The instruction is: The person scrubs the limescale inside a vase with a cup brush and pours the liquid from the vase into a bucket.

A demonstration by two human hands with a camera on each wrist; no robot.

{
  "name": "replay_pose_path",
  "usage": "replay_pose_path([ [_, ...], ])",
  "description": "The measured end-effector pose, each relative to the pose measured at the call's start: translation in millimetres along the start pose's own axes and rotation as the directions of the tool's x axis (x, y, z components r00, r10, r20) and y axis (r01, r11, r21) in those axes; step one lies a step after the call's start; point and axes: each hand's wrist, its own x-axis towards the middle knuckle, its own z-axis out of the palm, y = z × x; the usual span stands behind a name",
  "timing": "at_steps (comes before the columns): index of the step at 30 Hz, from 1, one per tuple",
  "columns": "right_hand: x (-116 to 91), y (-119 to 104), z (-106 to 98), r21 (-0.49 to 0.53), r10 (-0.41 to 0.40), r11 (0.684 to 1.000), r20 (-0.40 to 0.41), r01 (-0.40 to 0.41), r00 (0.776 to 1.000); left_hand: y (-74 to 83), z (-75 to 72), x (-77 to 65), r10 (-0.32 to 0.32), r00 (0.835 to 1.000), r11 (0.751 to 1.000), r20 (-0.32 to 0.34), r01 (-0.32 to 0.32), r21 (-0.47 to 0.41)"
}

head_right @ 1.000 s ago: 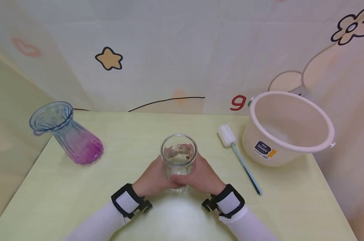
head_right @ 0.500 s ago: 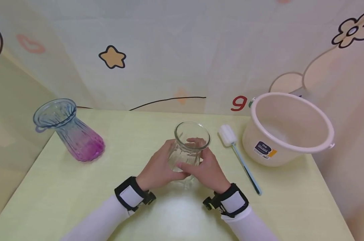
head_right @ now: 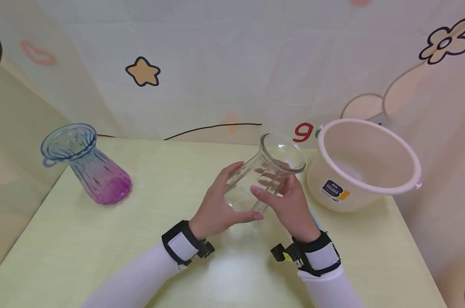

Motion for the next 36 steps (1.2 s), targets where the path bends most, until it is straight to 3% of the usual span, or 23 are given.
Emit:
replay_pose_path([
  [7,-0.5,-11.1,-18.8,0.183,-0.048,0.982,-0.021,0.051,0.999,1.3,16.7,2.6,0.061,0.998,0.995,0.0,-0.061,-0.078],
  [14,-4.1,-15.7,-28.0,0.298,-0.077,0.951,-0.034,0.084,0.996,6.8,31.0,9.0,0.09,0.995,0.992,-0.046,-0.093,-0.082],
  [21,-4.4,-16.7,-33.9,0.329,-0.085,0.938,-0.073,0.105,0.994,14.0,42.9,13.5,0.099,0.989,0.992,-0.109,-0.107,-0.071],
  [30,-2.9,-15.0,-40.2,0.4,-0.05,0.912,-0.106,0.089,0.993,23.1,55.0,23.1,0.134,0.983,0.988,-0.124,-0.141,-0.055],
  [36,-2.8,-14.9,-44.9,0.448,-0.044,0.89,-0.108,0.088,0.993,32.1,54.7,30.4,0.159,0.978,0.984,-0.136,-0.167,-0.054],
])
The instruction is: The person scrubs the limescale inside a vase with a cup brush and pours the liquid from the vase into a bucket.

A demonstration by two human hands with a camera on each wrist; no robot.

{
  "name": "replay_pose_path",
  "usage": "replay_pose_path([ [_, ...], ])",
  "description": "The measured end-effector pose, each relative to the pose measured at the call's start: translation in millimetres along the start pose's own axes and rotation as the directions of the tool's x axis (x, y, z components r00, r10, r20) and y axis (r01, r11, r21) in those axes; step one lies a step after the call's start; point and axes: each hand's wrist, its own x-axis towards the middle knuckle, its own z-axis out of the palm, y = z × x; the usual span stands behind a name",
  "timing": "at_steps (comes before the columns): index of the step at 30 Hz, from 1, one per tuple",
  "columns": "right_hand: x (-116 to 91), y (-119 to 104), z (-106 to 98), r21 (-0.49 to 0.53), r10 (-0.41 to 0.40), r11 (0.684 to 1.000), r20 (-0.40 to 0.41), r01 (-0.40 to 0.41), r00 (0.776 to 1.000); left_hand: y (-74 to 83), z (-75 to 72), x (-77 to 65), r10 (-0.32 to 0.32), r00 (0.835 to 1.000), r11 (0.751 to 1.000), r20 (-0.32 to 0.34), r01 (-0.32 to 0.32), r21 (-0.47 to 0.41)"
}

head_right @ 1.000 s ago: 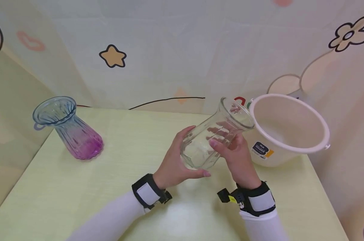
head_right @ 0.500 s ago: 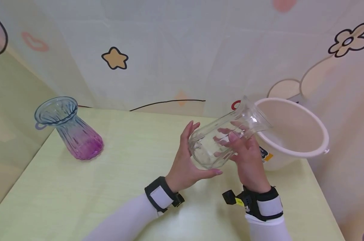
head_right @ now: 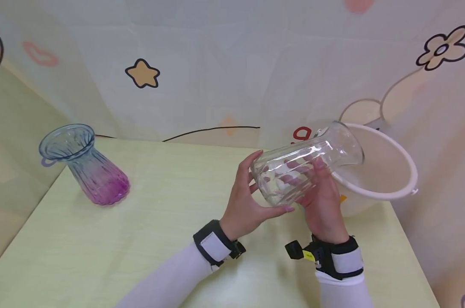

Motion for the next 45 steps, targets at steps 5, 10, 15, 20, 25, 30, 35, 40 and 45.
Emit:
replay_pose_path([
  [5,1.1,0.5,-3.2,0.039,0.012,0.999,-0.002,-0.012,1.0,7.0,-3.9,7.2,-0.007,1.0,1.0,-0.007,0.007,0.012],
  [10,5.5,2.1,-8.1,0.124,-0.027,0.992,0.047,0.021,0.999,15.1,-6.0,14.5,0.015,1.0,0.999,-0.023,-0.014,0.033],
  [15,8.7,5.0,-13.9,0.208,-0.007,0.978,0.082,-0.01,0.997,22.6,-5.0,20.7,0.061,0.997,0.997,-0.053,-0.058,0.056],
  [20,10.3,5.8,-16.7,0.336,-0.002,0.942,0.077,-0.024,0.997,28.9,0.2,26.0,0.105,0.992,0.994,-0.072,-0.102,0.046],
  [25,9.7,4.7,-17.0,0.458,-0.015,0.888,0.091,-0.028,0.996,34.3,3.3,30.2,0.143,0.985,0.988,-0.095,-0.137,0.073],
  [30,10.2,3.2,-16.2,0.478,-0.021,0.878,0.084,-0.022,0.996,38.9,3.8,33.9,0.175,0.979,0.979,-0.1,-0.163,0.119],
  [35,10.6,3.7,-15.7,0.499,-0.034,0.866,0.079,-0.01,0.996,41.8,5.3,36.8,0.225,0.97,0.964,-0.094,-0.208,0.167],
  [40,10.1,3.5,-14.3,0.526,-0.024,0.85,0.064,-0.013,0.998,44.4,7.4,38.1,0.261,0.961,0.951,-0.093,-0.24,0.195],
  [45,8.4,2.0,-14.2,0.524,-0.001,0.852,0.038,-0.019,0.999,48.0,8.4,40.0,0.288,0.953,0.936,-0.096,-0.259,0.239],
])
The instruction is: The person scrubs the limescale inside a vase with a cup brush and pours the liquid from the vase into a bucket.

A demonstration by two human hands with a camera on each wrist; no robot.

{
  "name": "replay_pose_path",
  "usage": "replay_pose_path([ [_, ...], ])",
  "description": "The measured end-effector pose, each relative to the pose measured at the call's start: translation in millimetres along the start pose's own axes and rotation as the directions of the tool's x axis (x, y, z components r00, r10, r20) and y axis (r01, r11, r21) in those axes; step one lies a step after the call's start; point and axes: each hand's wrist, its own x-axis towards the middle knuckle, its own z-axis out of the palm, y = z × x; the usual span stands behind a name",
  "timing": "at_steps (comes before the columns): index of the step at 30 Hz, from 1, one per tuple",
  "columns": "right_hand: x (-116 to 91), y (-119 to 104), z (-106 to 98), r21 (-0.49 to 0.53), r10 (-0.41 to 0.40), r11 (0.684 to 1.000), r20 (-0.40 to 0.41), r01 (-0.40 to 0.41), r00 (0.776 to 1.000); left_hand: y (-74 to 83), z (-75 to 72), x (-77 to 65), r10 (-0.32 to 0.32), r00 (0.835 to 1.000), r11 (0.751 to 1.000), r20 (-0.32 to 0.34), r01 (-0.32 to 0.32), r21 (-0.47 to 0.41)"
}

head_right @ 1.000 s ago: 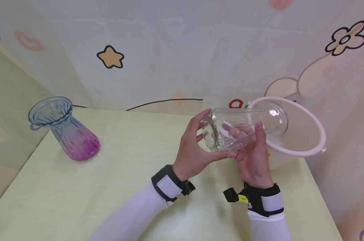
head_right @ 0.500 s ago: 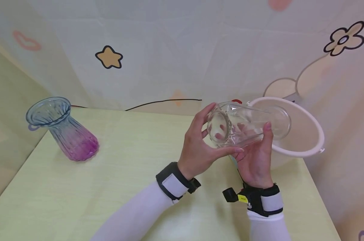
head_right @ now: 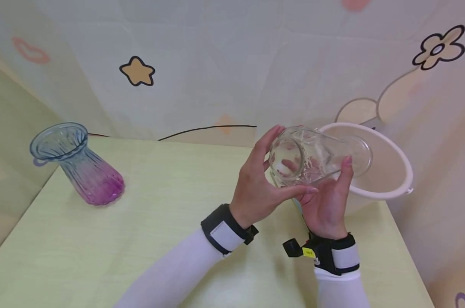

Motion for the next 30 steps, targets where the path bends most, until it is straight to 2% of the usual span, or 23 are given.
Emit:
replay_pose_path([
  [6,-2.1,-1.2,2.2,-0.001,0.023,1.0,-0.01,-0.023,1.0,4.6,-1.5,2.1,0.029,1.0,0.999,0.001,-0.029,0.03],
  [13,-3.6,-1.5,5.9,0.055,0.017,0.998,0.004,-0.017,1.0,9.8,-4.6,3.2,0.108,0.994,0.993,-0.027,-0.107,0.048],
  [18,-3.8,-2.1,8.4,0.053,-0.002,0.999,0.01,0.002,1.0,11.7,-6.3,4.0,0.139,0.99,0.989,-0.04,-0.136,0.057],
  [26,-3.9,-2.5,8.9,0.083,-0.009,0.997,0.026,0.006,1.0,13.1,-7.8,3.7,0.162,0.986,0.986,-0.045,-0.16,0.048],
  [30,-4.6,-3.0,8.4,0.054,0.0,0.999,0.03,-0.001,1.0,13.1,-9.0,2.8,0.158,0.986,0.987,-0.05,-0.156,0.045],
])
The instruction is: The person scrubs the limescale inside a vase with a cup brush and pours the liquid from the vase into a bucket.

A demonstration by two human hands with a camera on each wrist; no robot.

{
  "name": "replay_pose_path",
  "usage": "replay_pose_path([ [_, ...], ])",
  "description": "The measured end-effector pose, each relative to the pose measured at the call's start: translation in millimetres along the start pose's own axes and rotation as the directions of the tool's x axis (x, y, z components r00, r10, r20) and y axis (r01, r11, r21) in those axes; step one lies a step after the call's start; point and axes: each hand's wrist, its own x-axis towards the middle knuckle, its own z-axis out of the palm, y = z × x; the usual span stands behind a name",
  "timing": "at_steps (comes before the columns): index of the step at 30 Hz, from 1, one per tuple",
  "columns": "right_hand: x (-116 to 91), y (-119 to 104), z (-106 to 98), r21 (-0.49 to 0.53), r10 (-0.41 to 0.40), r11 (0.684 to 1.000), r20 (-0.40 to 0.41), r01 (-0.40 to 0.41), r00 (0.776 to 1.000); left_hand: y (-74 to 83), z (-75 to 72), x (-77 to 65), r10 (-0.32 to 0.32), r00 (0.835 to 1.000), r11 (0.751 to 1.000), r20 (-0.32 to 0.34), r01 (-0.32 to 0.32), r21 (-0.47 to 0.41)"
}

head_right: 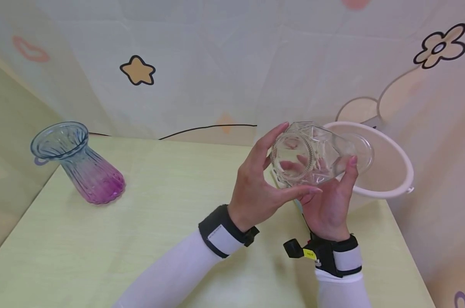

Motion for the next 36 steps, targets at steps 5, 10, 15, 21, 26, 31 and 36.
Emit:
replay_pose_path([
  [5,0.2,1.2,-0.7,0.061,0.027,0.998,0.047,-0.03,0.999,-2.0,-2.4,-3.6,-0.023,1.0,0.999,-0.003,0.023,-0.026],
  [10,4.4,3.7,-0.9,0.065,0.003,0.998,0.097,-0.01,0.995,-6.7,-5.4,-8.8,-0.08,0.996,0.995,0.027,0.081,-0.052],
  [15,5.0,4.0,-1.9,-0.129,-0.052,0.99,0.078,0.062,0.996,-11.6,-8.5,-15.0,-0.141,0.987,0.986,0.076,0.147,-0.081],
  [21,6.2,6.3,0.9,-0.333,-0.117,0.935,0.039,0.124,0.992,-20.3,-14.1,-21.9,-0.202,0.972,0.966,0.125,0.219,-0.141],
  [26,3.6,9.3,-0.3,-0.414,-0.116,0.904,0.001,0.106,0.993,-28.1,-18.8,-29.1,-0.244,0.955,0.945,0.167,0.273,-0.18],
  [31,1.2,13.6,-0.6,-0.466,-0.059,0.884,-0.025,0.041,0.998,-36.2,-23.7,-38.1,-0.276,0.937,0.923,0.212,0.32,-0.212],
  [36,0.8,20.5,4.7,-0.475,-0.032,0.88,-0.021,0.018,0.999,-45.1,-29.6,-49.0,-0.311,0.918,0.896,0.247,0.369,-0.246],
])
